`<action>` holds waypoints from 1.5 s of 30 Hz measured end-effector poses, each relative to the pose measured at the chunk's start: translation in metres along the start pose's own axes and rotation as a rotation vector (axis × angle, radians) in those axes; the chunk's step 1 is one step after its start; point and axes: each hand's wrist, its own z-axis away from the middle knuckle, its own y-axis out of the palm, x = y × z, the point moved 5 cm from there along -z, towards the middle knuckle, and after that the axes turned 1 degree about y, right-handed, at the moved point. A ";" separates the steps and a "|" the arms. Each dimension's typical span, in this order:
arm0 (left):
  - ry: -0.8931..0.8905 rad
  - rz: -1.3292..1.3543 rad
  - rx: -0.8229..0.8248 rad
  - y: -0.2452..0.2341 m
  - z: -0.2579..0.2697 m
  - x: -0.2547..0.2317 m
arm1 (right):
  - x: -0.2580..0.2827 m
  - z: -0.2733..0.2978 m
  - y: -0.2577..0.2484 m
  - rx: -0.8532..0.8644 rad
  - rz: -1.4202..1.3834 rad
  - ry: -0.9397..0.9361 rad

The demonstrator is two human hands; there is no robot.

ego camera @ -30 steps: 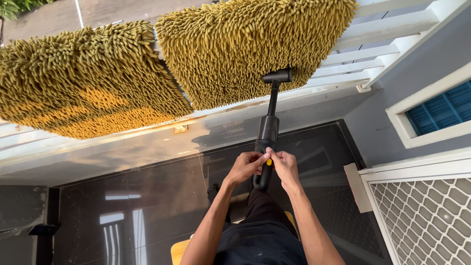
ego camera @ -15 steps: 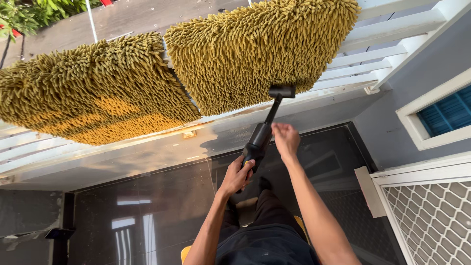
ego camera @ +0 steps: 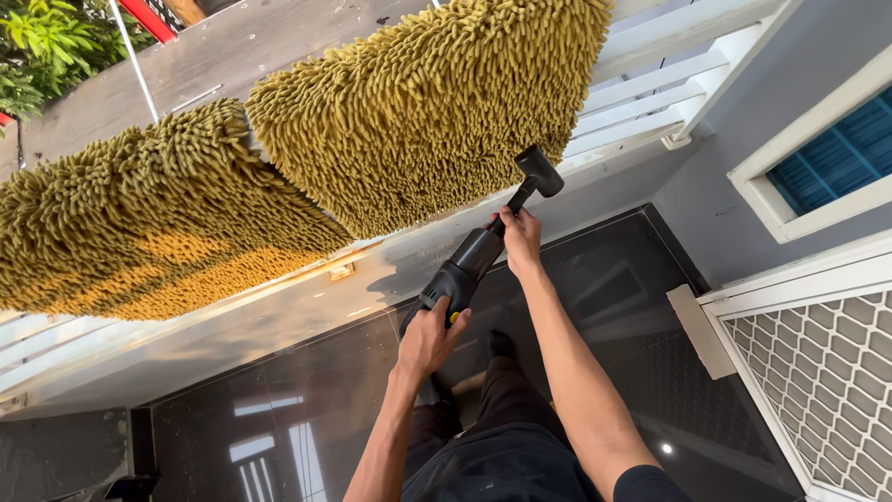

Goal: The person cleans two mats hanging on a balcony railing using a handheld vacuum cleaner, moving the nozzle across the textured surface of each mat.

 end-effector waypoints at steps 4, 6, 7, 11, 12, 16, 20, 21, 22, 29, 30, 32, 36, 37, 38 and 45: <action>0.015 -0.065 0.023 0.003 -0.019 -0.009 | -0.006 -0.014 -0.013 0.029 -0.306 0.146; 0.068 -0.086 0.019 0.003 -0.030 -0.015 | -0.005 -0.021 -0.016 0.017 -0.410 0.167; 0.083 -0.098 0.005 0.002 -0.034 -0.018 | -0.006 -0.023 -0.016 0.011 -0.470 0.166; 0.077 -0.153 0.043 0.008 -0.049 -0.026 | -0.002 -0.036 -0.019 0.052 -0.547 0.108; 0.065 -0.171 0.070 0.010 -0.054 -0.027 | 0.000 -0.038 -0.021 0.050 -0.542 0.111; 0.085 -0.243 0.033 0.009 -0.065 -0.033 | 0.005 -0.046 -0.017 -0.053 -0.392 0.137; 0.087 -0.324 0.020 0.015 -0.084 -0.040 | 0.016 -0.046 0.000 -0.196 -0.155 0.030; 0.082 -0.322 0.004 0.016 -0.087 -0.039 | 0.019 -0.043 0.003 -0.199 -0.099 0.070; 0.083 -0.318 -0.011 0.015 -0.088 -0.038 | 0.024 -0.039 0.004 -0.201 -0.043 0.109; 0.056 -0.319 -0.031 0.003 -0.087 -0.017 | 0.030 -0.037 0.034 -0.003 0.137 0.192; 0.054 -0.317 -0.034 0.001 -0.085 -0.014 | 0.027 -0.038 0.035 0.018 0.158 0.186; 0.023 -0.305 -0.051 0.002 -0.072 -0.007 | 0.019 -0.035 0.040 0.069 0.203 0.181; -0.053 -0.266 -0.048 0.003 -0.052 0.007 | -0.009 -0.026 0.050 0.054 0.278 0.231; -0.061 -0.256 -0.063 0.002 -0.046 0.010 | -0.017 -0.025 0.053 0.066 0.296 0.207; -0.069 -0.246 -0.079 0.000 -0.039 0.013 | -0.027 -0.024 0.056 0.079 0.315 0.182; -0.166 -0.210 -0.126 -0.026 0.000 0.037 | -0.054 0.011 0.100 0.203 0.382 0.232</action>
